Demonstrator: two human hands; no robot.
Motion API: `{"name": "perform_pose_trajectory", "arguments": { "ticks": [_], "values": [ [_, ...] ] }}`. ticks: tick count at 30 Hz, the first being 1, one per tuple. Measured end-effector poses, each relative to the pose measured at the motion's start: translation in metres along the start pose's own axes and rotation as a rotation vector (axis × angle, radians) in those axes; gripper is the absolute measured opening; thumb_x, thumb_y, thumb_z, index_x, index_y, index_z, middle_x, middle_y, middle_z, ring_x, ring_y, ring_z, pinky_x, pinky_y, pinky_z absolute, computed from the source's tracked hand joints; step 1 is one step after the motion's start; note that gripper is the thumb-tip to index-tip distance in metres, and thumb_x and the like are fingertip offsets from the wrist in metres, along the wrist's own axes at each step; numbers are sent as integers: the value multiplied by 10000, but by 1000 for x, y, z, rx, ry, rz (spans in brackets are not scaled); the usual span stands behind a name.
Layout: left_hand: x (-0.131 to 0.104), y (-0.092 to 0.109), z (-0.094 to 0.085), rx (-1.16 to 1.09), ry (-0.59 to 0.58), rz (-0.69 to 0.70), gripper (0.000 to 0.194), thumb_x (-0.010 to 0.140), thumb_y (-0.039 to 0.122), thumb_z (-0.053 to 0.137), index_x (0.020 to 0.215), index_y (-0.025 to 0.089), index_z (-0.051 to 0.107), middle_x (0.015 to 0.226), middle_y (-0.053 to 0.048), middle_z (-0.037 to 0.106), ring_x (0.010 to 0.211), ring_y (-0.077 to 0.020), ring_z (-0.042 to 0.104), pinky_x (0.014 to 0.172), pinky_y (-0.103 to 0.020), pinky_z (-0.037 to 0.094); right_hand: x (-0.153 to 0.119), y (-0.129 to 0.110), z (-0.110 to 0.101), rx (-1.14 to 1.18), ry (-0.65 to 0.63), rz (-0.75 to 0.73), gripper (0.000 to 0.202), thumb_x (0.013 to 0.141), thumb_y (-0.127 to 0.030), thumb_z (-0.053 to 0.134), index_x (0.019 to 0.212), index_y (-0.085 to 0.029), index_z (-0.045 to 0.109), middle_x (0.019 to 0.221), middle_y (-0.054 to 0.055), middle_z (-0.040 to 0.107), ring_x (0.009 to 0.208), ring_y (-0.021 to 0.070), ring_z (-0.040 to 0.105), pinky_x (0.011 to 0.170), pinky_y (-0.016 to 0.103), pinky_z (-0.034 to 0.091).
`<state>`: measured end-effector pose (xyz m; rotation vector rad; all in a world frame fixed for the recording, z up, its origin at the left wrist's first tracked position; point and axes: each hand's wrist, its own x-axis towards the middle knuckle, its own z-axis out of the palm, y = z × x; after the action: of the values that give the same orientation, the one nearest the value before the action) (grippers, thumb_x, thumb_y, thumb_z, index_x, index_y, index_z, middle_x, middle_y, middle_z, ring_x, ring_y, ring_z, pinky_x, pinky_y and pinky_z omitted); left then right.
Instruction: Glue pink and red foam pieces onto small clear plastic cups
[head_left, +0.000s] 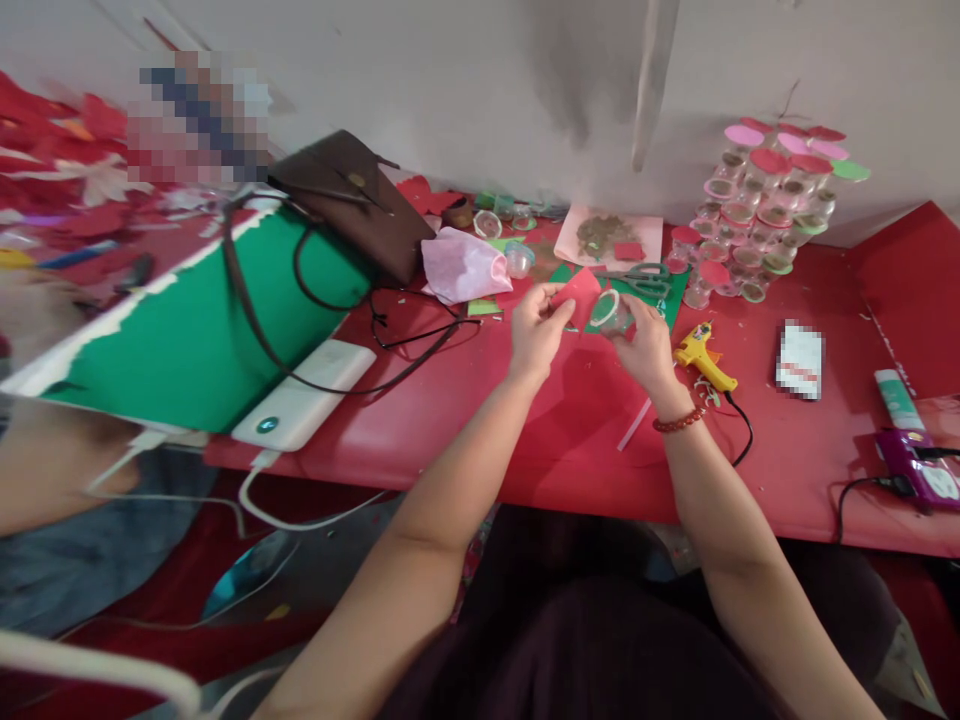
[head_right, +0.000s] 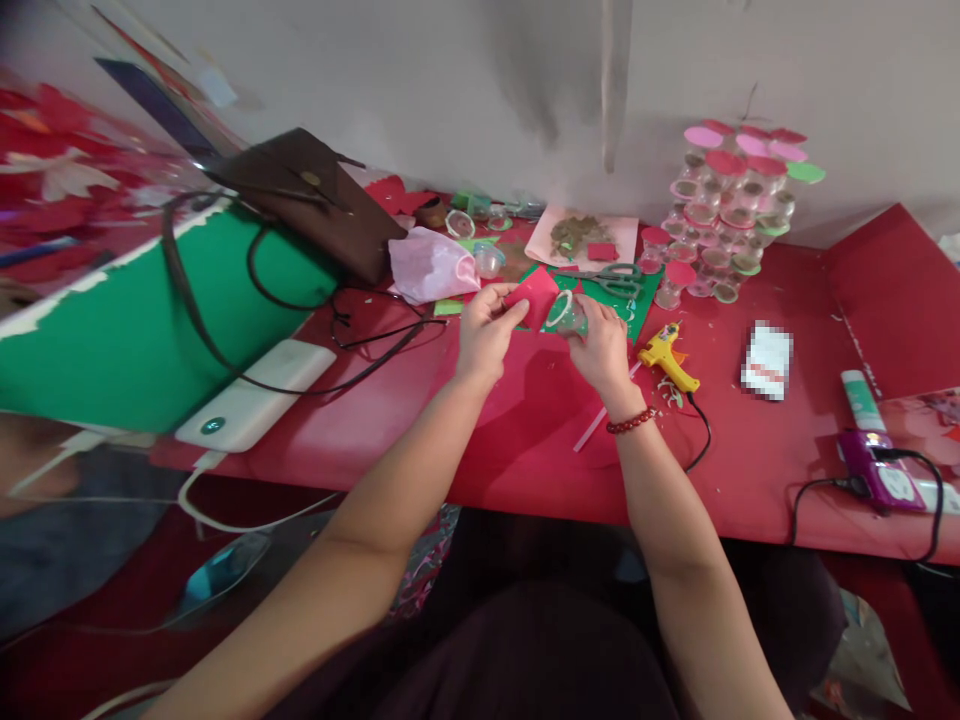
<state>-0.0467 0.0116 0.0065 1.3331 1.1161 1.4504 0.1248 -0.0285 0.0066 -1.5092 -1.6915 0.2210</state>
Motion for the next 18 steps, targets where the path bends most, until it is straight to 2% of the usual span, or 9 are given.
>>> {"name": "perform_pose_trajectory", "arguments": {
  "ticks": [4, 7, 13, 16, 18],
  "values": [
    [4, 2, -4, -185, 60, -169, 344, 737, 282, 789, 1050, 237, 656, 751, 33, 635, 730, -156, 673, 710, -278, 543, 3, 2, -1, 169, -16, 33, 494, 839, -196, 710, 1331, -221, 666, 1272, 120, 772, 1192, 287, 703, 1086, 478, 526],
    [5, 5, -6, -229, 75, -261, 395, 683, 258, 813, 1051, 238, 671, 707, 49, 583, 684, -141, 650, 663, -260, 534, 3, 3, -1, 235, -20, 47, 469, 845, -215, 703, 1313, -195, 670, 1251, 134, 772, 1161, 275, 712, 1063, 458, 537],
    [7, 6, -8, -241, 86, -289, 387, 645, 227, 796, 1016, 222, 687, 725, 44, 622, 655, -129, 632, 625, -251, 488, 4, 2, -4, 188, -32, 58, 482, 811, -204, 737, 1289, -233, 687, 1210, 101, 781, 1148, 279, 700, 1067, 477, 530],
    [7, 5, -8, -221, 65, -303, 356, 639, 197, 775, 986, 212, 702, 658, 54, 598, 604, -122, 601, 618, -254, 475, 3, 0, -5, 283, -70, 58, 448, 840, -237, 709, 1287, -231, 683, 1228, 102, 766, 1134, 256, 698, 1026, 444, 558],
    [7, 3, -7, -229, 25, -333, 350, 645, 195, 771, 991, 209, 718, 624, 53, 600, 577, -119, 585, 596, -248, 449, 3, 0, -7, 395, -99, 84, 427, 863, -288, 689, 1285, -225, 677, 1231, 100, 752, 1074, 233, 695, 925, 398, 592]
  ]
}}
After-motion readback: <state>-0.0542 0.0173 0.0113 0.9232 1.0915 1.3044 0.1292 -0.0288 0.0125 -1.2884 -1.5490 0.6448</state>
